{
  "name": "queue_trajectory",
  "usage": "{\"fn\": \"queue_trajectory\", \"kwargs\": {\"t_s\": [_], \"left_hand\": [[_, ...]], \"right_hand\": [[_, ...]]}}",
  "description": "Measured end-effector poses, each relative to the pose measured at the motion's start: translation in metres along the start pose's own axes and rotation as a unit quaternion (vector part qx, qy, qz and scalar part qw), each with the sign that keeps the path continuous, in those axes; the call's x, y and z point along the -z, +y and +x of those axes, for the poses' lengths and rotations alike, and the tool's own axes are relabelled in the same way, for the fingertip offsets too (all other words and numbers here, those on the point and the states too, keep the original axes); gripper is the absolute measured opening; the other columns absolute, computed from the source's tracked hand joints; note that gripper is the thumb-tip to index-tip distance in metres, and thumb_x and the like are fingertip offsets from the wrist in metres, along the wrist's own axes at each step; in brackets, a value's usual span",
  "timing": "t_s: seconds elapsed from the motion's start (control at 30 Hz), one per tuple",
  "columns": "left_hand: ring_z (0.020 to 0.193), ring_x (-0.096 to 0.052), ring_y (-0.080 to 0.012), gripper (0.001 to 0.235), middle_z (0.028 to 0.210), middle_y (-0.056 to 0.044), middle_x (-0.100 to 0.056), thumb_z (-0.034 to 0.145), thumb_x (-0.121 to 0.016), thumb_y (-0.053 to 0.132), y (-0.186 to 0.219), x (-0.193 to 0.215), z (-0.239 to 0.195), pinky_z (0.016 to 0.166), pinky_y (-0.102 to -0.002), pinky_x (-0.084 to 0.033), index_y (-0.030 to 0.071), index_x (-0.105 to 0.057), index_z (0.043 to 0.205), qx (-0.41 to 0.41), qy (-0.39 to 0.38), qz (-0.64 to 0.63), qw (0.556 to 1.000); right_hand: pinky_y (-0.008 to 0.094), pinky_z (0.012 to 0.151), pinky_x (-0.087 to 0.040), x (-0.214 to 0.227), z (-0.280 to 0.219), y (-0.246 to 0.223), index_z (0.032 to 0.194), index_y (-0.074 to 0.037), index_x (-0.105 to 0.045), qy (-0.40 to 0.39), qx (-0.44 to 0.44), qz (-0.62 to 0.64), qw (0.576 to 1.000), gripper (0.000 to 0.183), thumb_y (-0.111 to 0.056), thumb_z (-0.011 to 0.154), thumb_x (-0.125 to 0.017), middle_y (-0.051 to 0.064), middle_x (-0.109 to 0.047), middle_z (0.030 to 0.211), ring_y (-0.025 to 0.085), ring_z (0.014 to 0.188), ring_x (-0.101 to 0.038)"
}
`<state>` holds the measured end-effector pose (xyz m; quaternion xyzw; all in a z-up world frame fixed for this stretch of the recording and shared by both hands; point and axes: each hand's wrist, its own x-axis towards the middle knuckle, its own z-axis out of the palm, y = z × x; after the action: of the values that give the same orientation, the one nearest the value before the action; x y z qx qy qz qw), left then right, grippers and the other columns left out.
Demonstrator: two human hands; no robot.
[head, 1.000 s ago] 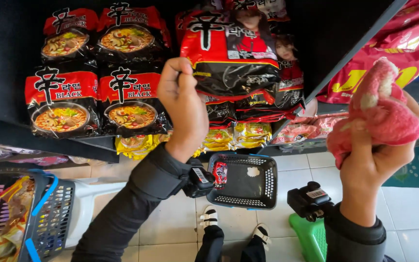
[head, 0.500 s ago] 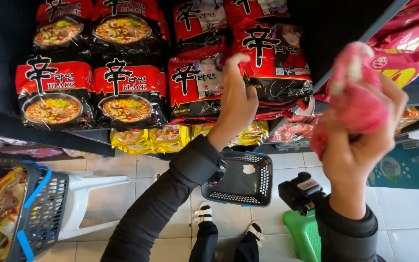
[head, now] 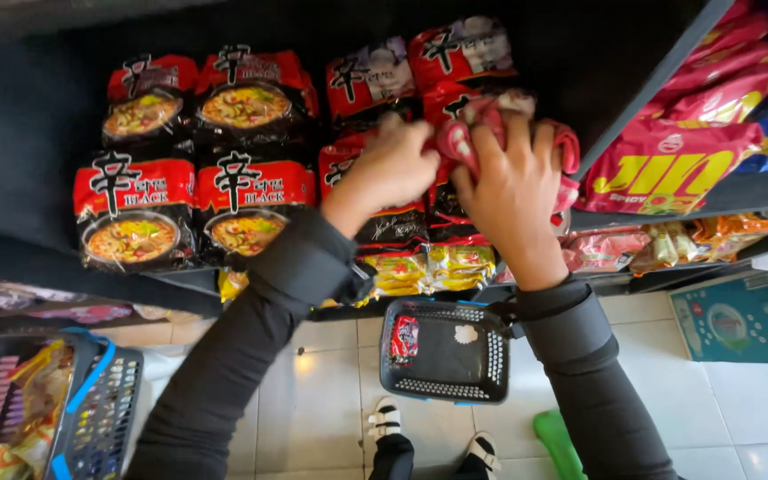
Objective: The person wipes packages of instant noodles on a store shelf using a pink cloth. They pick up the noodle packages, wipe them, and place them back on the shelf or into a shopping basket. The person then moves to another section and wipes a box of glass bottles.
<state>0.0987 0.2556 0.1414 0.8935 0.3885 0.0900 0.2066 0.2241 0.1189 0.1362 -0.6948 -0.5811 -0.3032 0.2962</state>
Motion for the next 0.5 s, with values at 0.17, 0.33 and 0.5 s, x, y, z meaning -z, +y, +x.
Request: {"fn": "queue_trajectory", "kwargs": {"t_s": [0.17, 0.33, 0.5], "left_hand": [[0.119, -0.065, -0.0323, 0.039, 0.13, -0.017, -0.071, 0.095, -0.057, 0.032, -0.152, -0.093, 0.216, 0.1, -0.042, -0.053, 0.013, -0.068, 0.127, -0.067, 0.055, -0.019, 0.996], [0.112, -0.07, -0.0314, 0.058, 0.14, -0.011, -0.064, 0.095, -0.05, 0.053, -0.052, -0.013, 0.166, 0.089, -0.043, -0.058, 0.014, -0.055, 0.139, 0.104, -0.136, -0.132, 0.976], [0.129, -0.056, -0.034, 0.074, 0.157, -0.003, -0.045, 0.087, -0.05, 0.062, -0.084, -0.039, 0.206, 0.091, -0.054, -0.058, 0.022, -0.043, 0.149, 0.112, -0.181, -0.284, 0.935]], "right_hand": [[0.05, 0.081, -0.055, 0.001, 0.019, 0.009, 0.117, -0.011, -0.075, -0.091, -0.017, 0.04, 0.995, 0.046, -0.029, 0.075, -0.081, 0.02, -0.064, 0.12, 0.044, 0.101, -0.059], [0.048, 0.08, -0.056, -0.007, 0.03, 0.022, 0.116, -0.018, -0.075, -0.141, -0.062, 0.065, 0.986, 0.043, -0.031, 0.076, -0.079, 0.017, -0.068, 0.113, 0.041, 0.096, -0.066], [0.049, 0.081, -0.057, -0.013, 0.029, 0.018, 0.116, -0.015, -0.075, -0.138, -0.081, 0.105, 0.981, 0.039, -0.033, 0.081, -0.078, 0.014, -0.07, 0.107, 0.037, 0.093, -0.07]]}}
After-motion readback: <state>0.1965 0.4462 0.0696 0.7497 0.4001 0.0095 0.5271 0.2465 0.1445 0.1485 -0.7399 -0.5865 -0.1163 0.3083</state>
